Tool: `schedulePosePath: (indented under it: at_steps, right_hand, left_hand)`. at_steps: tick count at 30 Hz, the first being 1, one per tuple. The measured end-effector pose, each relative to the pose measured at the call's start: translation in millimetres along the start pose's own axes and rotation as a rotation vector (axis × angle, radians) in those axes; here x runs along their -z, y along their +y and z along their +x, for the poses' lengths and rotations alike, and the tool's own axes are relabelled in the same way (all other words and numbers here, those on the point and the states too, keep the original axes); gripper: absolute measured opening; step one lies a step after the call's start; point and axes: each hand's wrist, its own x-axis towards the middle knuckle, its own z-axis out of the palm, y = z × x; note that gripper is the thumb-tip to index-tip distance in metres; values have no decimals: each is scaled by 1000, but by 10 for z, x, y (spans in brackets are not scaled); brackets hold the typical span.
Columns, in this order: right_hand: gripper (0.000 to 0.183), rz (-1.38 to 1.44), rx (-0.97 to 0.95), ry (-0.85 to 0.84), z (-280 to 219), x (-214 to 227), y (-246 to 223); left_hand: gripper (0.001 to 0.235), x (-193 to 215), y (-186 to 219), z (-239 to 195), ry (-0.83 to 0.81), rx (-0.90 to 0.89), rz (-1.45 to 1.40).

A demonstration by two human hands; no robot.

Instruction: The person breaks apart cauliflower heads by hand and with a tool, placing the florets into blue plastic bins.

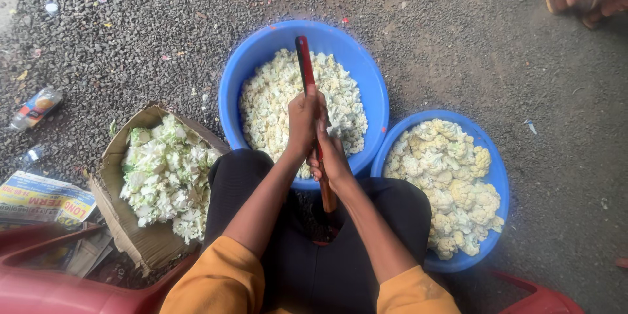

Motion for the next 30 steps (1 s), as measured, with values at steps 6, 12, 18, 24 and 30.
schedulePosePath:
  at_steps: [6,12,18,24,30]
  right_hand:
    - [47,3,427,-124,-185,-19,39]
    - [38,-545,571,-92,-339,-343,-90]
    - [36,-482,405,276,13,292,-234]
    - [22,-257,389,223,97,417,-197]
    - [27,-181,410,350,146,498,-280]
  left_hand:
    - [72,131,103,182,262,220,-367]
    - [76,-7,198,106,183,151,-479]
    - [71,-38,26,149,-12,-71,-233]
    - [55,-100,-71,113,-179,5,138]
    - [37,62,-68,142,-276,214,222]
